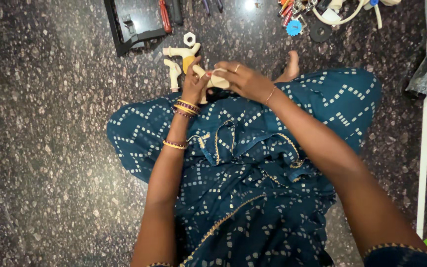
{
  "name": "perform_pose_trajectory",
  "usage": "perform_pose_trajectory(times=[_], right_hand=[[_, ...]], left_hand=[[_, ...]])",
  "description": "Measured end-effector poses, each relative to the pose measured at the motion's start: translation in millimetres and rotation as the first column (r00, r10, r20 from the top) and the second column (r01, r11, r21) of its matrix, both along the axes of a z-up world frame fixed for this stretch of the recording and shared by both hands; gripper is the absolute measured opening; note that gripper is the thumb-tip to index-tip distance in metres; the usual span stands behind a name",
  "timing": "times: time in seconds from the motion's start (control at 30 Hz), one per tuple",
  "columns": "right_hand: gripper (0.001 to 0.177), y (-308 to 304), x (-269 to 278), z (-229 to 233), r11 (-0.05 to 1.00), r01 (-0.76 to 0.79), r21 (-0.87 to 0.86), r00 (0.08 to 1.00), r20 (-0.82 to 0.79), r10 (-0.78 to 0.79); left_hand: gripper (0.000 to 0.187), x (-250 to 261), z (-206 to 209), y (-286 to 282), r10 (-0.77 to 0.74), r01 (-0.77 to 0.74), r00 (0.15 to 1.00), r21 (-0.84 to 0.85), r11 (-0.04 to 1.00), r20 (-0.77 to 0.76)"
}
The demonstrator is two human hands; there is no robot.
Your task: The person sits on the floor and assembles various white plastic plumbing parts, including T-fittings and connectors. They pick up pieces, connect them by hand, and place the assembled components on the floor.
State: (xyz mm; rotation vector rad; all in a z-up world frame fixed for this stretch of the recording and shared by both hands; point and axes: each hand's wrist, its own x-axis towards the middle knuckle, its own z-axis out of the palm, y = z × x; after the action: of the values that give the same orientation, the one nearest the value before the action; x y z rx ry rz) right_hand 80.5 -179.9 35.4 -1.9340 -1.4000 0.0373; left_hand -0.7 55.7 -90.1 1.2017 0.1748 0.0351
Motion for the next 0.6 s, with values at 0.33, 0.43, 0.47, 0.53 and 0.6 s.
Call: perform_pose_trajectory(times=[0.33, 0.43, 0.47, 0.53, 0.6], right_hand=[[0.045, 5, -2, -13, 0.987, 0.163, 0.014, 0.640, -0.762, -0.095], [0.046, -3, 11, -25, 0.990, 0.120, 0.068, 0.171, -0.984, 0.047], [0.050, -6, 15, -25, 0.992, 0.099, 0.074, 0.024, -0.997, 0.072], [0.055, -12, 14, -25, 0.999, 0.045, 0.015, -0.056, -0.998, 0.018], [0.060, -13, 14, -23, 0.998, -0.008, -0.062, -0.109, -0.992, -0.062]], left_hand=[[0.073, -11, 58, -39, 0.153, -0.234, 0.969, 0.539, 0.809, 0.192], [0.087, -16, 82, -49, 0.086, -0.228, 0.963, 0.598, 0.768, 0.256], [0.093, -16, 87, -49, 0.039, -0.210, 0.963, 0.653, 0.728, 0.266], [0.101, -16, 89, -48, -0.056, -0.205, 0.942, 0.700, 0.684, 0.331], [0.106, -16, 84, -47, -0.152, -0.228, 0.884, 0.691, 0.686, 0.442]])
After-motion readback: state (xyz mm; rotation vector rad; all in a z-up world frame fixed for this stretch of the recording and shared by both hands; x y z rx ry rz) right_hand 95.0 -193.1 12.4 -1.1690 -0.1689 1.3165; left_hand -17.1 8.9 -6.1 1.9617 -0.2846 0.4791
